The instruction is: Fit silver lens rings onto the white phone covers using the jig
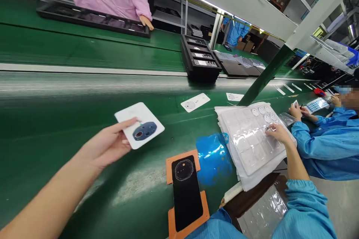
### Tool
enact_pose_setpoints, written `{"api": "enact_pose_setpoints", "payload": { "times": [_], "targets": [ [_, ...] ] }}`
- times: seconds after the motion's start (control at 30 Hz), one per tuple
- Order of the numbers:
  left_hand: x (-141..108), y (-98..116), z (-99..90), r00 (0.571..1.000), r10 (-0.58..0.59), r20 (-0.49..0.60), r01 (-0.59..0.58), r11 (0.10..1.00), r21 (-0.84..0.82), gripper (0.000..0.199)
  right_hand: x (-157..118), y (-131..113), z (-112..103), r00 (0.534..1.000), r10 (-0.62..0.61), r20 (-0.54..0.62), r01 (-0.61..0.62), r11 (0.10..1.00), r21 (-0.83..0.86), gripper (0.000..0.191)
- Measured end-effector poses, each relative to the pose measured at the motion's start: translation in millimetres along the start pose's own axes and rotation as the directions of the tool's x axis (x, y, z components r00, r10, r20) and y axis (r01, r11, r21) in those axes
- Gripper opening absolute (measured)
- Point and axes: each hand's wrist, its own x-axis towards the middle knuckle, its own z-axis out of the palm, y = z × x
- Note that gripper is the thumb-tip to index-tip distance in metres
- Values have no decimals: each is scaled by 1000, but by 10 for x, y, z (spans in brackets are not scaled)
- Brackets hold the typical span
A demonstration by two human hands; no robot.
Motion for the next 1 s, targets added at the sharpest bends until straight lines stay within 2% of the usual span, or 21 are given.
{"api": "enact_pose_setpoints", "payload": {
  "times": [0.1, 0.2, 0.3, 0.37, 0.47, 0.53, 0.63, 0.73, 0.83, 0.9, 0.97, 1.0],
  "targets": [
    [-201, -135, 99, 998, -45, 51, 49, 994, -94, 29, 16, -68, -37, 1000, -10, 25, 9, 1000, 10, 31],
    [-304, -217, 186, 992, -6, 129, 23, 991, -130, 34, 13, -140, -120, 1000, -16, 19, 16, 999, 41, 30],
    [-280, -270, 178, 977, 82, 196, -46, 982, -183, 28, -10, -249, -248, 999, -42, -10, 43, 995, 96, 30],
    [-241, -282, 141, 975, 149, 166, -113, 972, -207, 26, -70, -406, -310, 996, -74, -46, 80, 986, 145, 33],
    [-238, -276, 97, 977, 191, 96, -170, 965, -198, 30, -328, -839, -278, 989, -135, -66, 150, 905, 397, 43],
    [-281, -272, 97, 978, 195, 72, -178, 965, -191, 35, -615, -1236, -157, 980, -198, 3, 156, 779, 607, 49],
    [-349, -279, 117, 977, 208, 48, -194, 959, -205, 41, -1053, -1842, 141, 926, -339, 168, 94, 637, 765, 48],
    [-349, -296, 117, 973, 231, 24, -219, 946, -241, 43, -1352, -2263, 507, 846, -411, 339, -38, 589, 807, 35],
    [-282, -306, 92, 963, 268, 15, -249, 913, -324, 42, -1589, -2446, 857, 829, -399, 393, -74, 618, 783, 33],
    [-220, -300, 67, 955, 296, 14, -267, 881, -390, 38, -1760, -2479, 1066, 836, -427, 344, 46, 680, 732, 33],
    [-165, -288, 42, 954, 299, 12, -265, 862, -432, 34, -1935, -2474, 1254, 818, -539, 203, 327, 725, 606, 26],
    [-145, -283, 32, 956, 293, 12, -259, 861, -438, 33, -2018, -2463, 1340, 773, -624, 118, 494, 708, 504, 24]
  ]
}}
